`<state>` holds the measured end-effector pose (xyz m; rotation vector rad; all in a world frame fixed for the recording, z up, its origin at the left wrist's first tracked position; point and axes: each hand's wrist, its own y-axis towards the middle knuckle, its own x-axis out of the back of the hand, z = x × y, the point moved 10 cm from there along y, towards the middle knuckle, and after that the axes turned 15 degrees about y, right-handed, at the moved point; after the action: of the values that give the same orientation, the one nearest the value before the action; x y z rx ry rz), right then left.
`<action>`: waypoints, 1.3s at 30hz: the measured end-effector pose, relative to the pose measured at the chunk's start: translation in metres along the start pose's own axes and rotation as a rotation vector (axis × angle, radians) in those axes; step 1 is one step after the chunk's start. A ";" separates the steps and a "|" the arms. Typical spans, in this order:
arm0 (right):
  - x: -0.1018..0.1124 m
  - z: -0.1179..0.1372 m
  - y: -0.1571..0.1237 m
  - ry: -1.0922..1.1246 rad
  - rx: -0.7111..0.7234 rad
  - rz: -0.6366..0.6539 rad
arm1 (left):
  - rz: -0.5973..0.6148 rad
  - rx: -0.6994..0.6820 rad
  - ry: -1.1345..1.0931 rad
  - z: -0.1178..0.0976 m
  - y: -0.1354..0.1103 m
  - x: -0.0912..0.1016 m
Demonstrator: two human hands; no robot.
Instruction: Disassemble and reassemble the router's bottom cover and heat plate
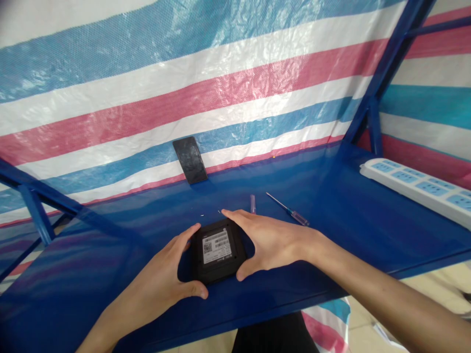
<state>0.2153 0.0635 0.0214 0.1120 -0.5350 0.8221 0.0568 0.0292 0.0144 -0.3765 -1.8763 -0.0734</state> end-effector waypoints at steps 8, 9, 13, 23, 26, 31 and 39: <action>-0.001 0.004 0.000 -0.023 -0.053 0.024 | 0.041 0.055 0.022 0.007 -0.004 -0.005; -0.002 0.004 0.001 -0.031 -0.062 0.033 | 0.049 0.066 0.032 0.008 -0.003 -0.006; -0.004 0.005 0.004 -0.050 -0.091 0.069 | 0.072 0.075 0.057 0.009 -0.002 -0.012; -0.011 0.000 0.007 -0.142 -0.155 0.080 | 0.120 0.054 0.130 0.004 -0.003 -0.017; -0.011 0.000 0.009 -0.157 -0.164 0.073 | 0.116 0.028 0.147 0.003 -0.002 -0.017; -0.012 -0.001 0.010 -0.196 -0.146 0.070 | 0.090 -0.019 0.168 -0.001 -0.003 -0.015; 0.080 0.006 0.026 -0.285 -0.071 -0.490 | 0.115 -0.052 0.167 -0.008 -0.004 -0.005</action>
<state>0.2389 0.1325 0.0635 0.2853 -0.7662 0.3075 0.0647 0.0221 0.0127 -0.4985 -1.6869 -0.0735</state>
